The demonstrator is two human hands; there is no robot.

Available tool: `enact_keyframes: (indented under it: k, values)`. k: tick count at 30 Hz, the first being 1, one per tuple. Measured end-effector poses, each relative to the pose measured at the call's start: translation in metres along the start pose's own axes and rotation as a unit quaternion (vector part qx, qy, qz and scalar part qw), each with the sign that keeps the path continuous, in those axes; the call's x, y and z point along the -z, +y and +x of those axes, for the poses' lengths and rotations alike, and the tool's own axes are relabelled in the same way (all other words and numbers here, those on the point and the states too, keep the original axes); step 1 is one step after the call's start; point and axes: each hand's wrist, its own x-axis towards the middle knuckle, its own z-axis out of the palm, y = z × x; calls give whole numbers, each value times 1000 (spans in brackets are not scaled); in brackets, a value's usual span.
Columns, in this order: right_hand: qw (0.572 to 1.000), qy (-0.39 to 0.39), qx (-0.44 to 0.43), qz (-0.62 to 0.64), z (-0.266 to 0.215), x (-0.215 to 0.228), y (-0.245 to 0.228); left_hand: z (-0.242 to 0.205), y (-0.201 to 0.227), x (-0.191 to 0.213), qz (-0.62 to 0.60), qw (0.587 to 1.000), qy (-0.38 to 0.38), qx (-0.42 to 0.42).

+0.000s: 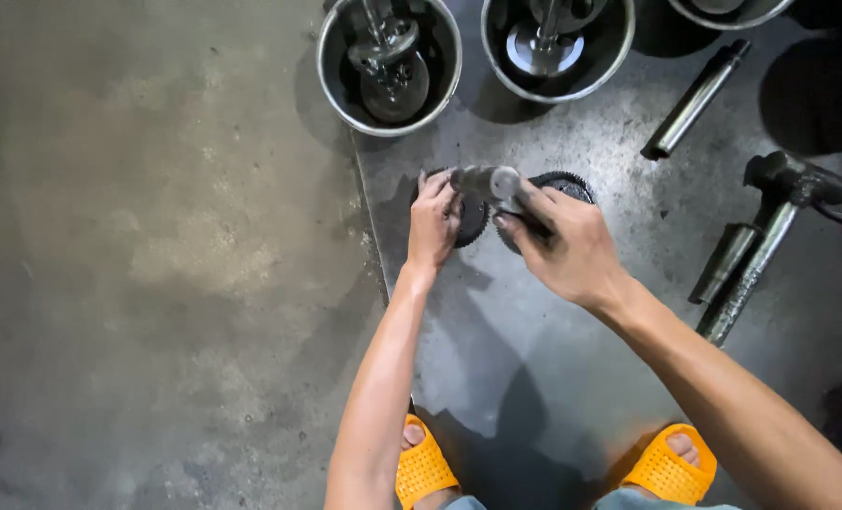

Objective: The person uses a hammer and a metal punch to drive pins into a gear assembly on a metal workbench. They then pick up a larger gear component, align it with the smaller assembly, and fit the parts together by hand.

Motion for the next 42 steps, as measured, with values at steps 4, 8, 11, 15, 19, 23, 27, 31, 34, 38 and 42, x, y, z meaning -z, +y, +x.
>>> enact_keyframes:
  k: [4, 8, 11, 15, 19, 23, 27, 31, 34, 38, 42]
  values:
    - [994, 75, 16, 73, -9, 3, 14, 27, 64, 39, -119, 980, 132, 92]
    - [987, 116, -96, 53, -50, 24, 43, 25, 71, 58, -204, 946, 205, 146]
    - [960, 160, -232, 14, -87, 47, 72, 9, 75, 63, -208, 953, 161, 153]
    - [958, 117, -262, -13, -166, 55, 127, -24, 96, 61, -157, 975, 62, 146]
    - [938, 93, -315, -114, -235, 16, 179, -46, 120, 49, -122, 986, -49, 107]
    - [920, 126, -330, -171, -207, 7, 184, -41, 152, 41, -43, 986, -157, 25]
    - [949, 123, -240, -166, -171, 40, 138, -26, 188, 28, 83, 942, -313, -85]
    - [958, 42, -173, 224, -142, 116, 56, 3, 231, 2, 61, 923, -345, -158]
    - [942, 47, -181, 280, -161, 145, 54, 38, 288, -14, 11, 915, -353, -195]
    - [908, 97, -226, 340, -187, 223, 57, 61, 340, -57, -55, 904, -376, -197]
    - [937, 198, -250, 145, -239, 307, 102, 75, 382, -109, -99, 893, -354, -260]
